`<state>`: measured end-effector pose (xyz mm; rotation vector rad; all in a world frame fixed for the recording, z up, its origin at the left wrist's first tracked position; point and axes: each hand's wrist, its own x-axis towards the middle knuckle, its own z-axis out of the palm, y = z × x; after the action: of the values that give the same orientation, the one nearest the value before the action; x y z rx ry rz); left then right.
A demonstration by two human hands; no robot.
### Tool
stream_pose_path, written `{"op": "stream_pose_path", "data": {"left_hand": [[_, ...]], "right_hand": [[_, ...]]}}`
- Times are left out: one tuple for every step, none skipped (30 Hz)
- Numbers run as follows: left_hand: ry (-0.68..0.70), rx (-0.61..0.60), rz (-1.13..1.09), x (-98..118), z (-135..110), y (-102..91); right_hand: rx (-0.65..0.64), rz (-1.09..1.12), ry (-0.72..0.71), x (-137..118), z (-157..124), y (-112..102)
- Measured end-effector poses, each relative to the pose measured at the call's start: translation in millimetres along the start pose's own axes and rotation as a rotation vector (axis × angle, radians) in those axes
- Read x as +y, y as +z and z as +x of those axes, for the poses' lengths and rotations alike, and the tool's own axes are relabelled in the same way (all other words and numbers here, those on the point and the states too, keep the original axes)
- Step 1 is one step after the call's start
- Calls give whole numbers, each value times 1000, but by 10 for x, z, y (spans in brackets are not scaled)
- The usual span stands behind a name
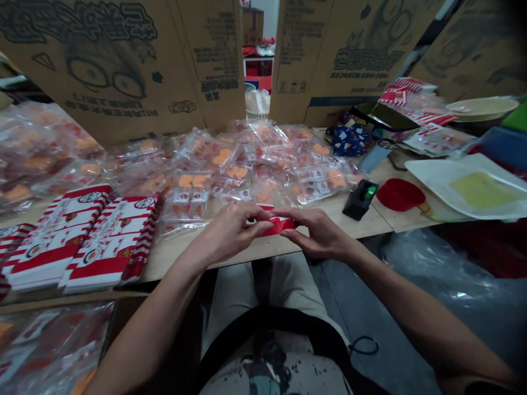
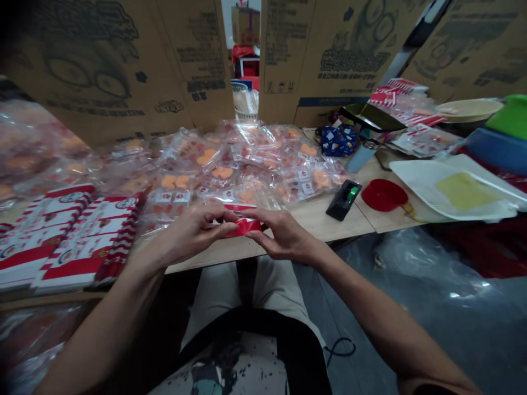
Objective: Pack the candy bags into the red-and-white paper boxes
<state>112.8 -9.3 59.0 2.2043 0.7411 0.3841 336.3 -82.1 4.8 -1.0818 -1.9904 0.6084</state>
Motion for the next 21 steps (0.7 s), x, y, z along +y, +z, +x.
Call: {"op": "stream_pose_path", "data": {"left_hand": [[-28,-6,-44,-7,28,-8],[-57,-49,-96,-21,61,-19],[-88,-115,-156,-40,100,-32],[-123,-187,-223,-63,142,-47],[-167,-251,-290,-86,186,-63],[-221,-301,-355,-108,229,-78],[-282,-332,-418,-125,268,-92],[-339,-353,-483,-137,301,-102],[-382,-378,-546,-145,326,-107],[-407,-399,-605,-148,344,-107],[-418,-412,-658,-151,354,-102],[-422,-419,-698,-154,358,-93],[-427,-421,-723,-158,357,-80],[-437,-422,-731,-163,351,-66],[-444,-425,-718,-166,341,-54],[-437,-425,-676,-167,325,-45],[-408,-404,-602,-163,303,-41],[-358,-342,-493,-152,271,-42],[-297,-240,-351,-136,232,-49],[-225,-123,-187,-116,185,-58],[-142,-16,-17,-96,136,-68]], "right_hand": [[8,14,7,-12,3,4],[9,28,12,-23,7,5],[1,35,14,-32,11,2],[-9,28,12,-40,15,-4],[-18,11,5,-45,18,-13],[-25,-11,-2,-46,22,-22],[-26,-32,-8,-46,25,-32],[-25,-45,-15,-42,27,-40],[-30,-48,-23,-37,28,-47],[-37,-42,-34,-30,28,-50],[-44,-31,-44,-23,28,-51],[-48,-18,-54,-15,27,-47],[-49,-10,-63,-7,26,-41],[-50,-8,-69,0,25,-32],[-53,-12,-71,5,24,-22],[-58,-19,-70,9,22,-11],[-63,-26,-69,11,18,-1],[-58,-32,-67,12,14,9],[-38,-34,-61,14,8,17],[0,-36,-55,18,1,24],[52,-41,-49,26,-6,30]]}}
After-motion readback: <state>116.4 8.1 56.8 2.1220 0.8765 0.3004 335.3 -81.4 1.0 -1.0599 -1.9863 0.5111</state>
